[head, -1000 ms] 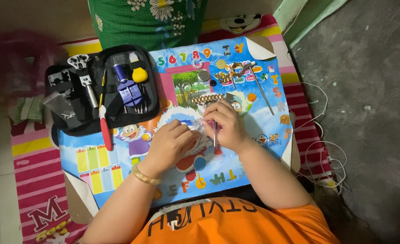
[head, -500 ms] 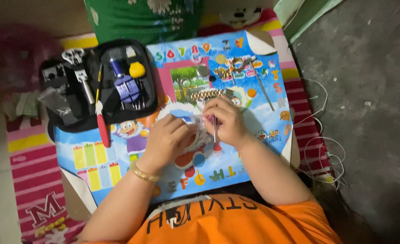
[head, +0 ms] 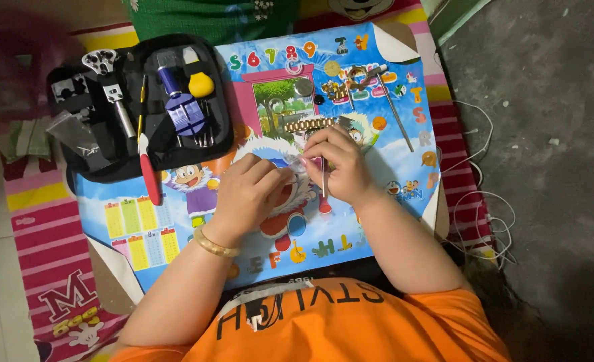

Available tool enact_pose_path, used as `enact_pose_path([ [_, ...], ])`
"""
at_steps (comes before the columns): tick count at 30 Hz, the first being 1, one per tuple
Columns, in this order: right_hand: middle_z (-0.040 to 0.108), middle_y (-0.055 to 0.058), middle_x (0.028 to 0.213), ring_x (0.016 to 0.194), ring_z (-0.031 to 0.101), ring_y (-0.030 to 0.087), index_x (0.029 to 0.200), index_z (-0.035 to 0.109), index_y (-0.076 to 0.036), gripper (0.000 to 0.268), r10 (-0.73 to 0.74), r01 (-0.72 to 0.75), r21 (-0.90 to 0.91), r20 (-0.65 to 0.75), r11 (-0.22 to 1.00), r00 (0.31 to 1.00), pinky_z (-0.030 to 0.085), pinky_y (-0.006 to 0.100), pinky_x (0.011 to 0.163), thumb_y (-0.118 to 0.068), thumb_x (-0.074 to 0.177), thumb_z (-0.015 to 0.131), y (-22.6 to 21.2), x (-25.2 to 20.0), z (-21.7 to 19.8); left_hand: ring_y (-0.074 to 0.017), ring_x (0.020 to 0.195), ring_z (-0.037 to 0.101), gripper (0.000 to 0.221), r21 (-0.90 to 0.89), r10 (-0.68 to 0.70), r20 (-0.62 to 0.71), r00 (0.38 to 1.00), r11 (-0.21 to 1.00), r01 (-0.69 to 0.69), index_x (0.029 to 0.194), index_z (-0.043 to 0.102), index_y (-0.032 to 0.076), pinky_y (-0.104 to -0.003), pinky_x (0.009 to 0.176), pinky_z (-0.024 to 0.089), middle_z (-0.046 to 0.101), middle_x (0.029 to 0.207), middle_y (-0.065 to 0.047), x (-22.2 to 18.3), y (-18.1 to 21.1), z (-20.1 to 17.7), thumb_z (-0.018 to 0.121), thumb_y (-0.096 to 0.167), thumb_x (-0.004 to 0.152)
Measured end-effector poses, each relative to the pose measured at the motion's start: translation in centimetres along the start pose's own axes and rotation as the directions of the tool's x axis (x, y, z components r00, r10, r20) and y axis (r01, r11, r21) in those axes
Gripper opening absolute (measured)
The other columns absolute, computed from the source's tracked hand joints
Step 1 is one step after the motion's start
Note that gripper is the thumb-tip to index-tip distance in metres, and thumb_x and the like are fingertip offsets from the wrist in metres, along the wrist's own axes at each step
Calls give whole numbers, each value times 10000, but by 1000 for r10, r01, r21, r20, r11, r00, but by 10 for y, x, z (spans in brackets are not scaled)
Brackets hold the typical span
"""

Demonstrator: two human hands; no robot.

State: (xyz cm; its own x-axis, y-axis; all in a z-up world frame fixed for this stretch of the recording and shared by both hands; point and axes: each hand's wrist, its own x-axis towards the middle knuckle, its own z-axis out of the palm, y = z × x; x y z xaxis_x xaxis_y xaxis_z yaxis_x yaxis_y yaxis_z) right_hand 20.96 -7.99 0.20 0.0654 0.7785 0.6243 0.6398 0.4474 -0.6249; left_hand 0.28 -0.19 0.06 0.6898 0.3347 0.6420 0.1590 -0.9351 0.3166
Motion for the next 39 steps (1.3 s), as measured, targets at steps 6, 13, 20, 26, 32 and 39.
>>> enact_pose_path([
  [6,695,99,948,831,632,282,867,716,-47,38,61,-61,92,2,994,998,525,413,776,-37,899,734,5,-3,0,-241,677,556,32,4,5,-28,1000,1000,-4,939,701,94,-345,593,487,578,736,-63,-3,-3,6,707,68,957],
  [13,694,107,937,816,631,298,858,714,-41,58,57,-57,71,6,996,998,512,415,774,-24,906,741,0,2,-6,-236,729,581,61,42,16,-10,1000,999,-16,1006,709,114,-335,627,493,606,787,-71,-1,2,8,700,76,959],
  [20,688,121,950,839,633,292,872,702,-29,54,17,-17,71,2,997,1000,514,406,773,-9,912,731,5,-1,-7,-238,752,596,62,147,34,-22,999,989,-30,971,713,132,-329,630,500,635,817,-71,-8,-3,21,706,73,955],
  [26,675,157,1006,847,625,269,1092,680,-5,114,37,-34,48,-72,998,997,530,397,792,-24,981,664,0,0,-19,-250,762,581,108,190,71,-68,995,980,-57,974,702,165,-346,608,479,621,842,-59,10,2,7,697,59,953],
  [32,625,251,1321,1007,669,336,1266,593,37,238,48,-47,50,-17,998,999,549,461,884,14,1059,479,-8,0,-25,-248,796,606,122,198,60,-68,996,979,-45,953,715,163,-350,643,499,657,857,-54,25,2,1,726,41,949],
  [39,387,319,1565,1299,580,460,1251,588,51,233,108,-110,91,25,990,994,525,556,1075,68,1088,423,-14,1,-29,-257,835,641,32,148,-165,10,986,976,161,942,733,182,-366,625,516,655,830,-29,29,4,9,737,200,968],
])
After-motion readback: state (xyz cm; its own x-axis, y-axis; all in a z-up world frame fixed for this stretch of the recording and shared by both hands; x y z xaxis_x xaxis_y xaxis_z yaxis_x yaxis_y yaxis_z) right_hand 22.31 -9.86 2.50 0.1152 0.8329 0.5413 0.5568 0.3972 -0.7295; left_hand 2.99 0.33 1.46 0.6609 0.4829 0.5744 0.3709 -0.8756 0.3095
